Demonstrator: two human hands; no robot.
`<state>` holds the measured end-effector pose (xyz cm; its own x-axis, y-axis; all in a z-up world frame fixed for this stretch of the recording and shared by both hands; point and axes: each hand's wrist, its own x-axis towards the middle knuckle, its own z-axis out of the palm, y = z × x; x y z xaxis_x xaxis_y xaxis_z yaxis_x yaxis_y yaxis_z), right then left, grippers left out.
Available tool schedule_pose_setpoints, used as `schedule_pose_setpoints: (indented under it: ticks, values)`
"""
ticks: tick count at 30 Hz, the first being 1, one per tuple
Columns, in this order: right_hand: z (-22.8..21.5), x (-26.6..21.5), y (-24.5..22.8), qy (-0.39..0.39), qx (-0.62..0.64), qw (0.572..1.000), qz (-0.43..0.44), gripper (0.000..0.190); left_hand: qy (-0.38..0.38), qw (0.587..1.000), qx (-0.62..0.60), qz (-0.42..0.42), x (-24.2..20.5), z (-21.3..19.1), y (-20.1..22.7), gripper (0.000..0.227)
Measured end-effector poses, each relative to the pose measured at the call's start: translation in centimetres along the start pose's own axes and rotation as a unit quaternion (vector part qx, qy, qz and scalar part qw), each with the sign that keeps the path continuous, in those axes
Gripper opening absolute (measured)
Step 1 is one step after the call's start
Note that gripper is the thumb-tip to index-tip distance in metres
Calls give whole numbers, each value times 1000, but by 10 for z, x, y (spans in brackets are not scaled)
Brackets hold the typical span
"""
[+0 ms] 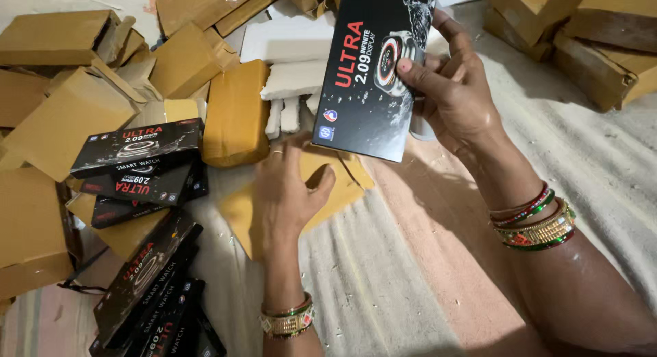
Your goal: The person unpacks smartwatch boxes, places the watches and accessories into cardboard shipping boxes, and seals them with tape. The process is repeated for multiple units.
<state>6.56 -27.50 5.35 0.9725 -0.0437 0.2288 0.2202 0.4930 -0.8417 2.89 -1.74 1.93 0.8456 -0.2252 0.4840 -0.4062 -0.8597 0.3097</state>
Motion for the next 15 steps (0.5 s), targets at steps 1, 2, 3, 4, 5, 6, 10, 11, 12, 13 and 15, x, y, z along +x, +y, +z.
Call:
schedule_pose_setpoints:
  ticks: [1, 2, 3, 4, 5, 6, 10, 11, 12, 13, 15]
  values:
    - [3, 0, 1, 8, 1, 1000, 5, 83, -1, 1000, -7, -4, 1, 8, -2, 54]
    - [7, -1, 2, 17, 1, 1000, 10, 83, -3, 1000, -14, -7, 0, 15, -5, 56]
    - [10, -2, 5, 26, 2, 1000, 15, 83, -32, 999, -28, -16, -2, 20, -7, 52]
    - [13, -3, 7, 29, 8, 999, 20, 79, -62, 997, -44, -24, -3, 26, -7, 48]
    - [15, -3, 9, 32, 15, 999, 24, 76, -93, 993, -59, -31, -3, 32, -7, 45]
    - [16, -4, 11, 35, 21, 999, 29, 73, -92, 995, -31, -22, -2, 37, -5, 48]
    - [18, -6, 22, 38, -10, 999, 20, 58, -77, 997, 28, -15, 2, 47, 5, 71]
    - [19, -6, 26, 51, -30, 998, 20, 55, -72, 997, 29, -21, 3, 47, 7, 80]
    - [19, -6, 31, 64, -51, 996, 19, 52, -95, 994, 39, -41, 3, 46, 9, 75]
    - [19, -7, 35, 66, -70, 995, 6, 51, -118, 990, 50, -62, 4, 45, 11, 69]
    - [20, -9, 43, 69, -108, 992, -19, 52, -148, 982, 73, -89, 6, 42, 14, 67]
